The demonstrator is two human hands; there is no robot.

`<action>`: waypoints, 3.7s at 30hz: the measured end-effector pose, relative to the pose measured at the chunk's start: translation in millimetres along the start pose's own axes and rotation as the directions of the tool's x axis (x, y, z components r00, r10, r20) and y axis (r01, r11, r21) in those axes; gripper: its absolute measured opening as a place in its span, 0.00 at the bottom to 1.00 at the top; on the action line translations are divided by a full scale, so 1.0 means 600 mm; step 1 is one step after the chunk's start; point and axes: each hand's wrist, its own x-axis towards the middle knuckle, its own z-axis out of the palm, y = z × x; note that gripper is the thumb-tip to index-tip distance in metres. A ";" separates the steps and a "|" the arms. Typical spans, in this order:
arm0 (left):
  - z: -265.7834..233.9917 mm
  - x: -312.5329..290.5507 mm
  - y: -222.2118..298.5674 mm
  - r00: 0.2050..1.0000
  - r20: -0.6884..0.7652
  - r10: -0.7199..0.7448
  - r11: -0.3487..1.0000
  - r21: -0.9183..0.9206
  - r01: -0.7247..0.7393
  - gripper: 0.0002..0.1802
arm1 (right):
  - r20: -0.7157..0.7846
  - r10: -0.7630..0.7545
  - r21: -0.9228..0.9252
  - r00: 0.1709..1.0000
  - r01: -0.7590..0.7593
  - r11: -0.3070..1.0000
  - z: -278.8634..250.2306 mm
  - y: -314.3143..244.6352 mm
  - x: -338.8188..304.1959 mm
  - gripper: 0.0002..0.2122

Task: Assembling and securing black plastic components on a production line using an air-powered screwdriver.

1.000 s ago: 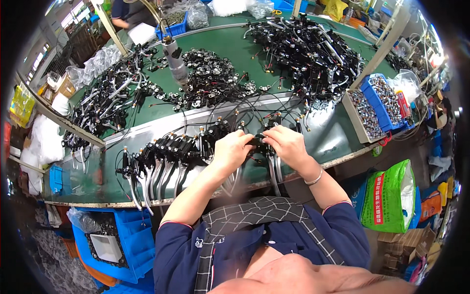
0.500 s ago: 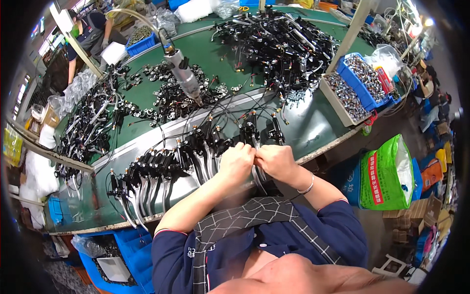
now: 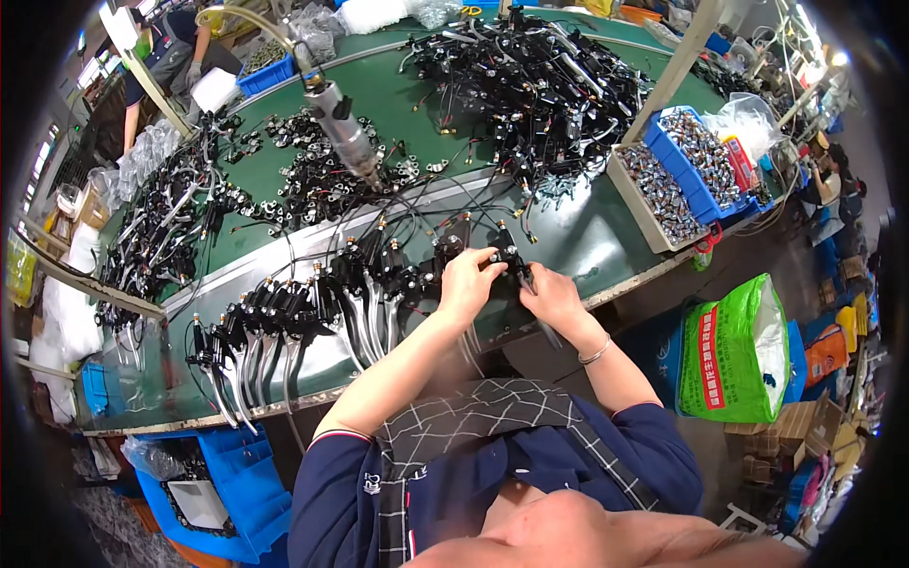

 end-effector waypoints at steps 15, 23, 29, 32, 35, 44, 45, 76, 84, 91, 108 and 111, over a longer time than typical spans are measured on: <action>0.021 0.011 -0.028 0.963 0.170 -0.207 0.837 -0.480 0.264 0.17 | 0.264 -0.218 0.228 0.940 0.159 0.961 -0.046 0.035 0.058 0.16; 0.012 0.011 -0.014 0.979 0.181 -0.099 0.945 -0.292 0.149 0.14 | -0.159 -0.559 0.649 0.814 0.512 0.562 -0.078 -0.286 0.353 0.35; 0.061 0.027 -0.066 0.971 -0.093 0.221 0.848 -0.473 -0.239 0.20 | 0.093 -0.714 0.879 0.694 0.279 0.386 0.067 -0.476 0.469 0.22; -0.026 0.023 0.004 0.964 0.248 -0.094 0.964 -0.218 0.150 0.11 | 0.114 -0.690 0.908 0.715 0.206 0.364 0.000 -0.423 0.419 0.15; -0.021 0.029 -0.013 0.969 0.216 -0.122 0.929 -0.319 0.188 0.13 | 0.060 -0.582 0.840 0.811 0.274 0.469 -0.090 -0.290 0.372 0.17; 0.003 0.034 -0.032 0.944 0.296 -0.143 0.895 -0.369 0.251 0.13 | -0.021 -0.164 0.974 0.986 0.057 0.218 -0.143 -0.126 0.215 0.17; 0.003 0.033 -0.027 0.946 0.287 -0.149 0.896 -0.367 0.252 0.13 | -0.024 -0.163 0.975 0.986 0.059 0.213 -0.141 -0.120 0.209 0.17; -0.003 0.027 -0.035 0.971 0.177 -0.157 0.945 -0.257 0.200 0.16 | -0.175 -0.278 0.908 0.945 0.264 0.325 -0.098 -0.177 0.198 0.16; -0.197 -0.097 0.011 0.975 -0.029 0.222 0.975 -0.009 -0.223 0.32 | -0.401 -0.307 0.067 0.863 0.362 0.930 -0.068 -0.095 0.145 0.24; -0.513 -0.356 -0.179 0.562 -0.711 -0.423 0.389 0.418 0.821 0.65 | 0.030 0.090 0.187 0.995 -0.094 0.978 0.032 -0.080 -0.065 0.43; -0.607 -0.276 -0.269 0.632 -0.602 -0.489 0.262 0.590 0.764 0.16 | -0.037 -0.006 -0.033 0.999 0.005 0.999 0.078 -0.137 -0.042 0.40; -0.651 -0.271 -0.247 0.657 -0.480 -0.581 0.309 0.617 0.724 0.20 | -0.060 -0.030 -0.034 0.998 0.028 0.999 0.082 -0.131 -0.043 0.37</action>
